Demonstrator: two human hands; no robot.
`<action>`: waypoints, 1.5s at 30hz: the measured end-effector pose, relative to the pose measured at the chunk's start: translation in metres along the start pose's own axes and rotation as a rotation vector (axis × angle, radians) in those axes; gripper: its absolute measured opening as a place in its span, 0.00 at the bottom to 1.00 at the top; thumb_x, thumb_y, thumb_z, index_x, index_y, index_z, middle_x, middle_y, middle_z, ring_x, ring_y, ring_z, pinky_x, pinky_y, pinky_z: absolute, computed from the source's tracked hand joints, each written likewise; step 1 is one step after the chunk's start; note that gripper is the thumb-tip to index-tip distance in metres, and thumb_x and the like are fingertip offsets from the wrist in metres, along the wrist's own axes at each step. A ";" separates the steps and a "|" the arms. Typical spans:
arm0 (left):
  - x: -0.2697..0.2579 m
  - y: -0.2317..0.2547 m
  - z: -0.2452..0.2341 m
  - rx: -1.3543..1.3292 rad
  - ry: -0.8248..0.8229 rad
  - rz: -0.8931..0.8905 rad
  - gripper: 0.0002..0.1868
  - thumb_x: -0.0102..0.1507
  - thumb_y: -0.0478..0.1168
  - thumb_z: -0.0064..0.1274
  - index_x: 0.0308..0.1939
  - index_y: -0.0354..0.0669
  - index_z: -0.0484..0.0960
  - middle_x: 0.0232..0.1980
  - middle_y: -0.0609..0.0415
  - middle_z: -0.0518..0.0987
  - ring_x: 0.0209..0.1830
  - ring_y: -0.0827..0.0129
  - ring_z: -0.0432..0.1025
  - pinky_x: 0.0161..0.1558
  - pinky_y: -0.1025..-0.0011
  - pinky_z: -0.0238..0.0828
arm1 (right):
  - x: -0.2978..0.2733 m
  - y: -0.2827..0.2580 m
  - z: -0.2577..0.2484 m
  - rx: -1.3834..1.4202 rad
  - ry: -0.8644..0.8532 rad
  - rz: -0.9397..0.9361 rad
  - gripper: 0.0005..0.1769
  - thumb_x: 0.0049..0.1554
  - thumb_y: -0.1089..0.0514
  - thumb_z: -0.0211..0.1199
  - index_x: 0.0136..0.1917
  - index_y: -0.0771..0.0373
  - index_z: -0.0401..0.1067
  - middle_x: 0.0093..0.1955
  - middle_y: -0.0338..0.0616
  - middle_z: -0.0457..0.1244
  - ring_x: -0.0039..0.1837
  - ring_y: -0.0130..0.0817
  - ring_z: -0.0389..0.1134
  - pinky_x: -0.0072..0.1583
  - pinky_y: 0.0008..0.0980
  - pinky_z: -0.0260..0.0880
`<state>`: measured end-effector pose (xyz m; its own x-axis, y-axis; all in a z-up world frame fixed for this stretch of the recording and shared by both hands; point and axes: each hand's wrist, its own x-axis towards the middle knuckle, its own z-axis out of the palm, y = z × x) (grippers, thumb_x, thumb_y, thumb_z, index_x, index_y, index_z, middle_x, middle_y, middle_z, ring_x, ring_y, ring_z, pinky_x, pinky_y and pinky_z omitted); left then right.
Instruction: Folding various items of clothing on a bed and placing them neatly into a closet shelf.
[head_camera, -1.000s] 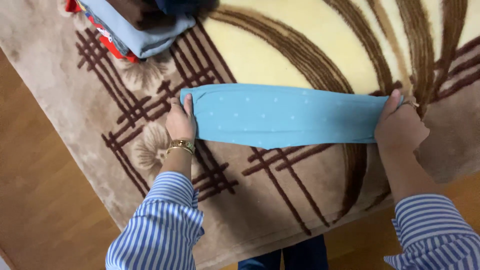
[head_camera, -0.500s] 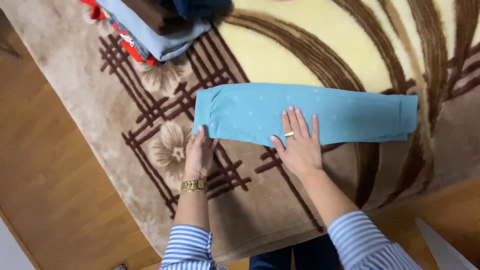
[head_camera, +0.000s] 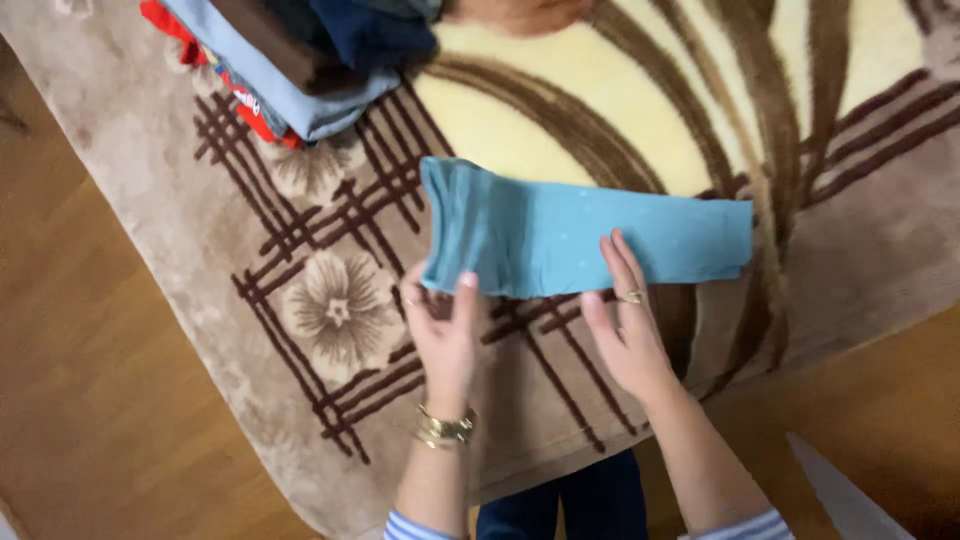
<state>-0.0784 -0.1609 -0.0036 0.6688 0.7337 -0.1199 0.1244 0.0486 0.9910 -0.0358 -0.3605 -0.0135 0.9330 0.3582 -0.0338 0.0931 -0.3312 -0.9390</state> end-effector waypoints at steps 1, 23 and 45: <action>-0.009 0.005 0.017 -0.009 -0.003 0.008 0.25 0.62 0.33 0.64 0.60 0.46 0.70 0.54 0.54 0.78 0.55 0.71 0.74 0.58 0.67 0.74 | 0.008 -0.004 -0.011 -0.005 0.006 -0.010 0.35 0.66 0.58 0.51 0.83 0.64 0.46 0.85 0.58 0.38 0.85 0.55 0.38 0.80 0.52 0.38; -0.100 -0.079 0.093 0.555 -0.734 0.693 0.21 0.63 0.34 0.48 0.61 0.40 0.81 0.68 0.46 0.76 0.70 0.57 0.70 0.71 0.60 0.65 | 0.022 0.085 -0.115 -0.162 0.384 0.550 0.17 0.67 0.57 0.60 0.68 0.60 0.67 0.57 0.44 0.69 0.58 0.38 0.71 0.58 0.41 0.72; 0.019 -0.147 0.129 1.026 -0.590 0.821 0.33 0.72 0.63 0.36 0.80 0.70 0.54 0.85 0.58 0.50 0.85 0.60 0.43 0.80 0.46 0.32 | 0.046 0.156 -0.063 -0.903 0.074 -0.115 0.36 0.66 0.43 0.46 0.84 0.54 0.54 0.85 0.54 0.47 0.84 0.55 0.44 0.77 0.73 0.33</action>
<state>0.0106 -0.2414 -0.1589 0.9774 -0.0808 0.1952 -0.1450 -0.9285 0.3418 0.0435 -0.4508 -0.1400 0.9181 0.3848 0.0947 0.3946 -0.8652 -0.3093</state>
